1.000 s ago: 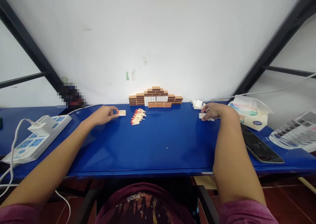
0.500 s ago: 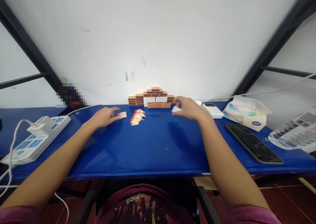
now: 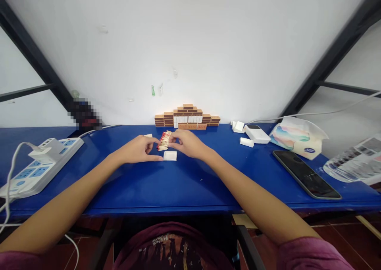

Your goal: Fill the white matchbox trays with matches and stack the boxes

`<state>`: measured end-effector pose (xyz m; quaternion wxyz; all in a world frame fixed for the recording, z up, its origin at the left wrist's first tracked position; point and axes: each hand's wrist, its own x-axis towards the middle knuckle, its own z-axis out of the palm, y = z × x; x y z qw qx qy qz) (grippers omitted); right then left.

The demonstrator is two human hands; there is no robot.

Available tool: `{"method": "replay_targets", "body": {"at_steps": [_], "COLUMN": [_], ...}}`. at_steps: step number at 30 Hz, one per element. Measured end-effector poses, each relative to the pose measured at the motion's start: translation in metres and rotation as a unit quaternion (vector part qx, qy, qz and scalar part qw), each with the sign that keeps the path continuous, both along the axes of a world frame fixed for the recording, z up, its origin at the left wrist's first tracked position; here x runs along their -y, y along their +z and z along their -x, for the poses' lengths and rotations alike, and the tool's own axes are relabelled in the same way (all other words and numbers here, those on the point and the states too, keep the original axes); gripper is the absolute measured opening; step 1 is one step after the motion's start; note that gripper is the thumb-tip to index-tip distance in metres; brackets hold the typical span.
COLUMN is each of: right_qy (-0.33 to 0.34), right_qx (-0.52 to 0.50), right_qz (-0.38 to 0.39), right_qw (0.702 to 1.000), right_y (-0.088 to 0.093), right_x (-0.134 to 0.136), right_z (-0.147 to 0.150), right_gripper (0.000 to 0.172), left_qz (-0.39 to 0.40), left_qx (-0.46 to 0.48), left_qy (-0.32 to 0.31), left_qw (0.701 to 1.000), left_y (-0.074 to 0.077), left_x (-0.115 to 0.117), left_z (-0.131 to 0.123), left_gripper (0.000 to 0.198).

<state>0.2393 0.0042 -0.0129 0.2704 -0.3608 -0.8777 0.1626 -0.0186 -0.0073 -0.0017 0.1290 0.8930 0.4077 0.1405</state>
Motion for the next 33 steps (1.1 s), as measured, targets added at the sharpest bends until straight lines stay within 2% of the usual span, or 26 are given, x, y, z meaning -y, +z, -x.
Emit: {"method": "replay_targets", "body": {"at_steps": [6,10,13,17,23,26,30,33], "right_qy": [0.046,0.044,0.022,0.003,-0.008,-0.019,-0.028,-0.035], "right_qx": [0.064,0.125,0.15,0.153,0.172,0.182,0.21,0.227], "right_qz": [0.026,0.021,0.005,0.005,0.021,0.036,0.063,0.067], "right_qw": [0.997,0.991,0.988,0.988,0.985,0.982,0.975,0.971], "right_y": [0.009,0.007,0.003,0.0,0.0,0.003,0.007,0.008], "right_x": [-0.025,-0.027,-0.023,-0.019,-0.016,-0.013,-0.01,-0.009], "right_z": [0.022,0.037,0.041,0.041,0.041,0.04,0.033,0.024], "right_gripper": [0.013,0.013,0.01,0.005,0.008,0.002,0.015,0.016], "left_qz": [0.046,0.046,0.058,0.051,0.02,0.032,0.046,0.043], "left_qx": [0.03,0.016,0.011,-0.006,-0.041,-0.045,-0.054,-0.065], "left_qy": [-0.02,-0.024,-0.03,-0.02,-0.036,-0.045,-0.033,-0.023], "left_qw": [0.998,0.999,0.998,0.998,0.998,0.997,0.997,0.997], "left_y": [-0.014,-0.012,-0.008,-0.006,-0.01,-0.008,-0.001,0.002], "left_x": [0.008,0.008,0.008,0.011,0.012,0.01,0.009,0.009], "left_z": [-0.018,-0.018,-0.013,-0.014,-0.021,-0.017,-0.01,-0.007], "left_gripper": [0.06,0.043,0.051,0.06,0.048,0.046,0.046,0.044]}}
